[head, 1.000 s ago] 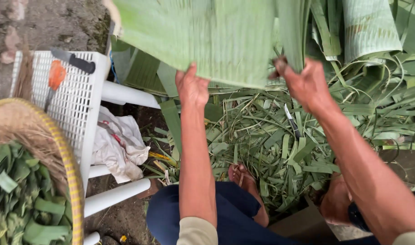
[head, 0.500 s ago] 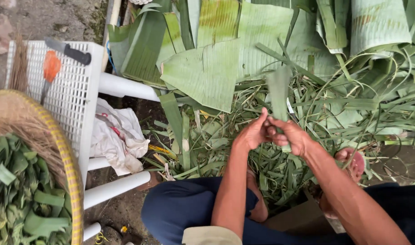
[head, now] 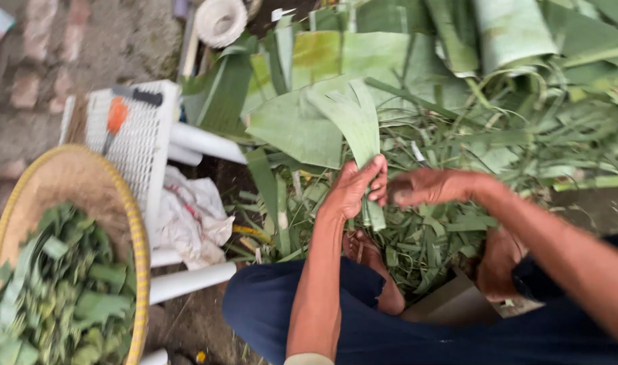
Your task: Scoring and tearing banana leaves into strips for further use.
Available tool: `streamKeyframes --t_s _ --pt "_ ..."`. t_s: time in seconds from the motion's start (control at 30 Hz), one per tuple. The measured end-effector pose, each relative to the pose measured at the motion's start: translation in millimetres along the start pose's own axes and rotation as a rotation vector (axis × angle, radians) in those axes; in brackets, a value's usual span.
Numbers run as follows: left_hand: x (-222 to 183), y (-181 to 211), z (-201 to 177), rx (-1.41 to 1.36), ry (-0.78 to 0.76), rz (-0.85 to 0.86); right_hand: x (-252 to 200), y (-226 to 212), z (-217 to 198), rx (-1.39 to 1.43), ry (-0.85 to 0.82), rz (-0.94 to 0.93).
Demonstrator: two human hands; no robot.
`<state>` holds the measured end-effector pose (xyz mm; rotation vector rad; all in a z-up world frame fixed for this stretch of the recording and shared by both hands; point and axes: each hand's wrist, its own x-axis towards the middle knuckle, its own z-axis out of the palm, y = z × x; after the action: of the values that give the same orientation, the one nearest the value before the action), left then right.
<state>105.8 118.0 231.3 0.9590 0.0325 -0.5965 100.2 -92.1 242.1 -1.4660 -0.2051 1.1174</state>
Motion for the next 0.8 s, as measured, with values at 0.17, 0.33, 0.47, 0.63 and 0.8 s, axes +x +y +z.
streamKeyframes --t_s 0.17,0.33,0.47,0.63,0.8 --pt "18 -18 99 0.467 -0.156 0.064 -88 -83 -29 0.405 0.459 -0.362" --pt "70 -44 161 0.64 -0.298 0.015 -173 -71 -63 0.138 0.647 -0.3" --pt "98 -111 181 0.734 -0.292 -0.18 -200 16 -81 -0.248 0.739 -0.331" --pt "129 -255 163 0.823 -0.44 -0.101 -210 161 -89 -0.307 1.098 -0.242" --pt "146 -371 164 0.95 -0.62 0.19 -254 314 -76 1.518 0.542 -0.866"
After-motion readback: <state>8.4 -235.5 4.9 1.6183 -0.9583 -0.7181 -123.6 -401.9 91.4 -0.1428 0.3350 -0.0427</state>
